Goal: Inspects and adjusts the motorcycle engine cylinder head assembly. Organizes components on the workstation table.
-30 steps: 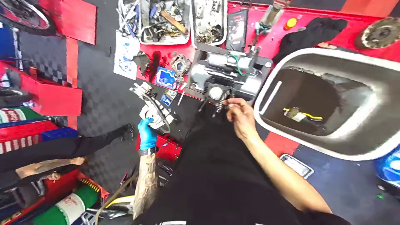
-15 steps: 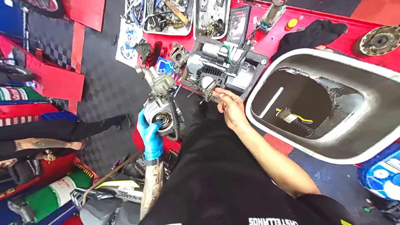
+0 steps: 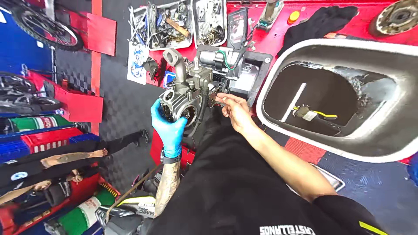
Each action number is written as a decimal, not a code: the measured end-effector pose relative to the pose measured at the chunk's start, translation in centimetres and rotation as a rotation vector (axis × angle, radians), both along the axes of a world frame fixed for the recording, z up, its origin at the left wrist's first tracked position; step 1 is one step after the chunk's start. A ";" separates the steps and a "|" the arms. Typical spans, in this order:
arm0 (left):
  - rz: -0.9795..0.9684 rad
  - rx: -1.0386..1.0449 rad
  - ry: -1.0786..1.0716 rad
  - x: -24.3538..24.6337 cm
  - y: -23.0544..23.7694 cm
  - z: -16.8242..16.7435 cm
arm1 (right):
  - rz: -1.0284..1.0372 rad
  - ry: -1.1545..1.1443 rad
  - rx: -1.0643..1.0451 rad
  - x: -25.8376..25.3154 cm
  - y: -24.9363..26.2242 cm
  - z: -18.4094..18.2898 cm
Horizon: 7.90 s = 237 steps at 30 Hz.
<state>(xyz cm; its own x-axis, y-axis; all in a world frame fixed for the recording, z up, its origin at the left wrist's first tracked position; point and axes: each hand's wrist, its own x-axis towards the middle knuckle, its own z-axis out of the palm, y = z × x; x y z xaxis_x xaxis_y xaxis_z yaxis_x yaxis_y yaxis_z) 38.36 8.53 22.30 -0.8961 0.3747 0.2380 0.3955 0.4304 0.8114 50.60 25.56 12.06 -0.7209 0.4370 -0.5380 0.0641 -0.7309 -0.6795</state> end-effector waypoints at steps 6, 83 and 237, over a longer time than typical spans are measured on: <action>0.058 -0.194 0.097 0.3 1.6 1.1 | -0.007 0.023 -0.030 -0.3 0.2 -0.2; -0.125 -0.088 -0.023 1.3 0.2 0.4 | 0.009 0.117 -0.126 0.0 1.3 -1.5; -0.225 -0.266 0.135 2.5 3.6 -3.8 | 0.027 0.062 0.136 -1.0 1.0 -2.1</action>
<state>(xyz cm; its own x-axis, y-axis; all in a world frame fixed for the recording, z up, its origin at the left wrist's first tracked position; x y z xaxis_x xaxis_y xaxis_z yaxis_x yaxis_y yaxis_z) 40.88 12.14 18.54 -0.7513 0.6236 0.2160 0.6002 0.5095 0.6166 49.63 26.55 9.97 -0.7638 0.4823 -0.4291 0.0373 -0.6306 -0.7752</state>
